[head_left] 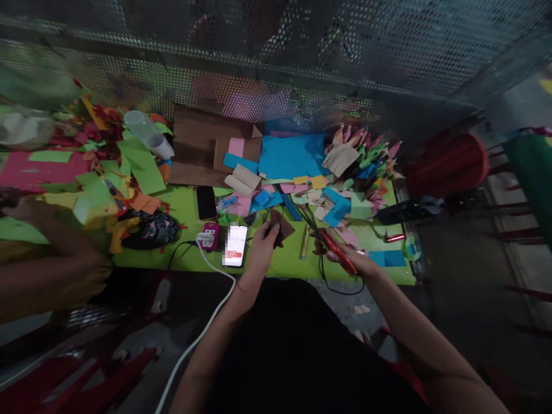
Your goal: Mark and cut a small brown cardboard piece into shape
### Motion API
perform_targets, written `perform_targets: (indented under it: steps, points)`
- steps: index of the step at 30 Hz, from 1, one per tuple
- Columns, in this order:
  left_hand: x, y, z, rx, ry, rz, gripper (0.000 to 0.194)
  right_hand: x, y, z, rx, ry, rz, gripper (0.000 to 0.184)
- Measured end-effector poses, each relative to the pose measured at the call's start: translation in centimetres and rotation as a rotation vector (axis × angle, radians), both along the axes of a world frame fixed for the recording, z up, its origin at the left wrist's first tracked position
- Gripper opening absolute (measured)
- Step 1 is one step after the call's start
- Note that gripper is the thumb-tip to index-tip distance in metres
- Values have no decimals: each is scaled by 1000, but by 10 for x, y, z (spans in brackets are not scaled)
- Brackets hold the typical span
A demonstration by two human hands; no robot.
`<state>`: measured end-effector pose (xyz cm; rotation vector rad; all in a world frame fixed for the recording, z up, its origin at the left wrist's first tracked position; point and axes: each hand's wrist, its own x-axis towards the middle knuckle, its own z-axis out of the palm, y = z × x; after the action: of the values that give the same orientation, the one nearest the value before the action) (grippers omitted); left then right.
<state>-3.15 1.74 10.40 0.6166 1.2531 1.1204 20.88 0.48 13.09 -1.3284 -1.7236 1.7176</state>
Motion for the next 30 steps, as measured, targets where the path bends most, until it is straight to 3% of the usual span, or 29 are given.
perform_targets:
  steps: [10,30]
  points:
    - [2,-3,5,18,28,0,29,-10,-10,9,35,-159,102,77]
    - [3,-15,12,59,104,-22,22,-22,-14,26,57,-190,134,61]
